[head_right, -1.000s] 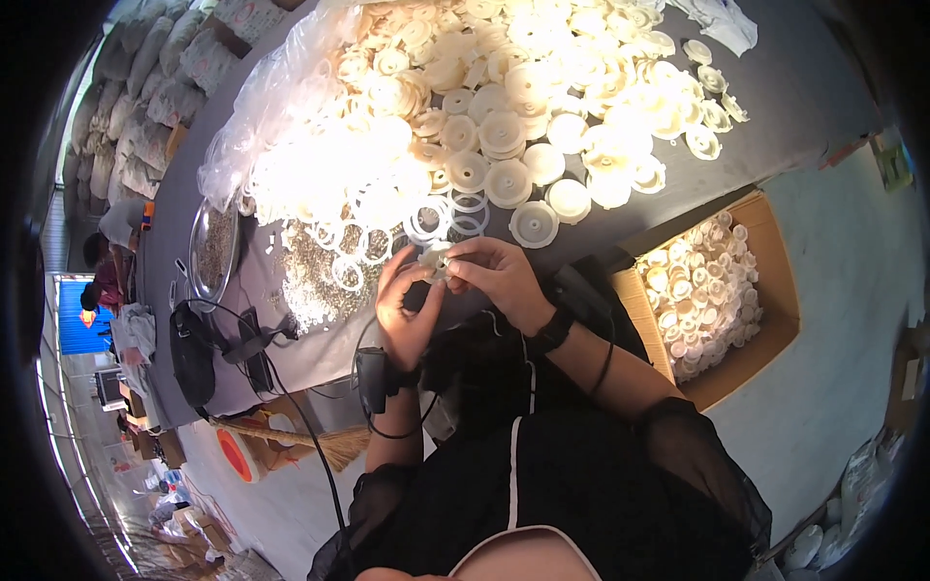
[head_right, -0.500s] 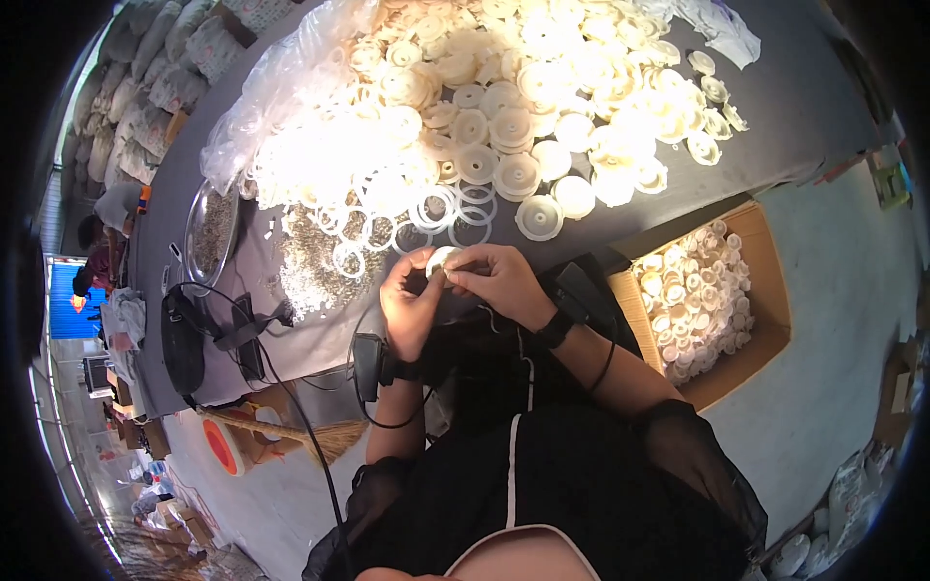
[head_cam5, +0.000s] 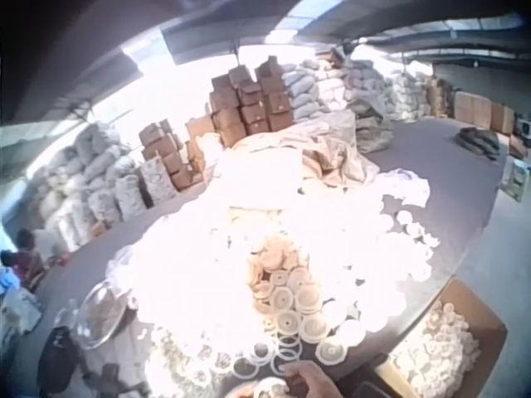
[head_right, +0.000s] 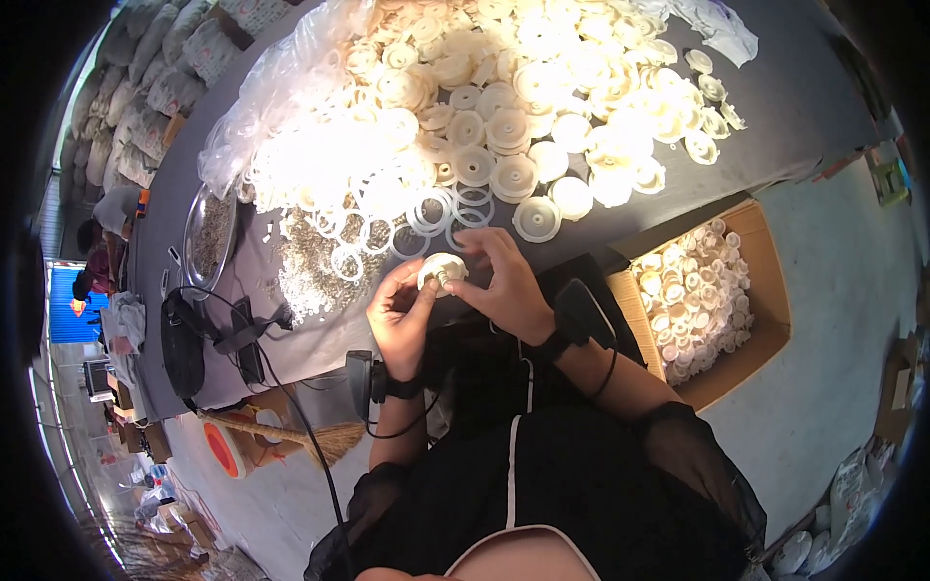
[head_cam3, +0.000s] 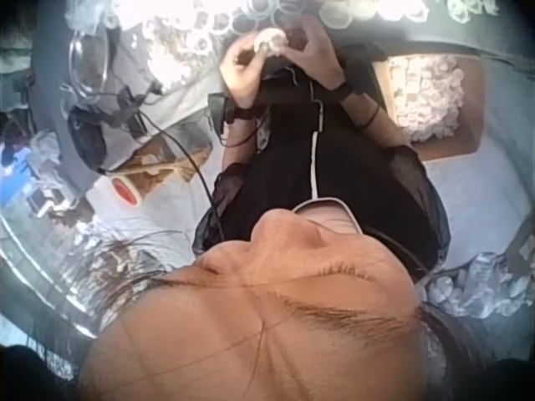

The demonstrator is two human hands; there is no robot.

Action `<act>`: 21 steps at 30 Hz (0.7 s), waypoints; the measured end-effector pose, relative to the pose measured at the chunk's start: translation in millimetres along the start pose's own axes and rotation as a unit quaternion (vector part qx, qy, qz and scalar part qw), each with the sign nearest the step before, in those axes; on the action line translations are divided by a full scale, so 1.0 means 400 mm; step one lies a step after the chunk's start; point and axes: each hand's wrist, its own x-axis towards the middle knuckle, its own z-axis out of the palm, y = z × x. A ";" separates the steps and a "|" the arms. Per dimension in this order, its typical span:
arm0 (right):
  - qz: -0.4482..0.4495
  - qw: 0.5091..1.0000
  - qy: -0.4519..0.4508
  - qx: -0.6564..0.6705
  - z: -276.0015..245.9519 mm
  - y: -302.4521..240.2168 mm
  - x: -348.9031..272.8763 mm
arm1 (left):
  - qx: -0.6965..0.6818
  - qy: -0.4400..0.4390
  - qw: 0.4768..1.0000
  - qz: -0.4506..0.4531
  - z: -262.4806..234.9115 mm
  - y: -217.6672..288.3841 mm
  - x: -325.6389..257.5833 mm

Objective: The person assembles small white plastic rings and white components by hand at a production table.

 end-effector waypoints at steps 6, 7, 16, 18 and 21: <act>0.013 0.967 -0.133 0.217 -0.003 0.015 0.009 | 0.005 -0.011 1.000 0.027 0.003 0.019 -0.021; 0.034 0.958 -0.130 0.255 0.001 0.021 0.010 | 0.005 -0.010 1.000 0.027 0.005 0.022 -0.024; 0.082 0.913 -0.217 0.337 0.019 0.018 0.003 | 0.061 -0.003 0.997 0.049 0.001 0.067 -0.058; 0.057 0.926 -0.186 0.323 0.031 0.019 -0.003 | 0.089 0.002 0.992 0.093 -0.025 0.060 -0.054; 0.104 0.907 -0.153 0.378 0.032 0.027 0.004 | 0.253 0.116 0.952 0.128 -0.138 0.041 -0.048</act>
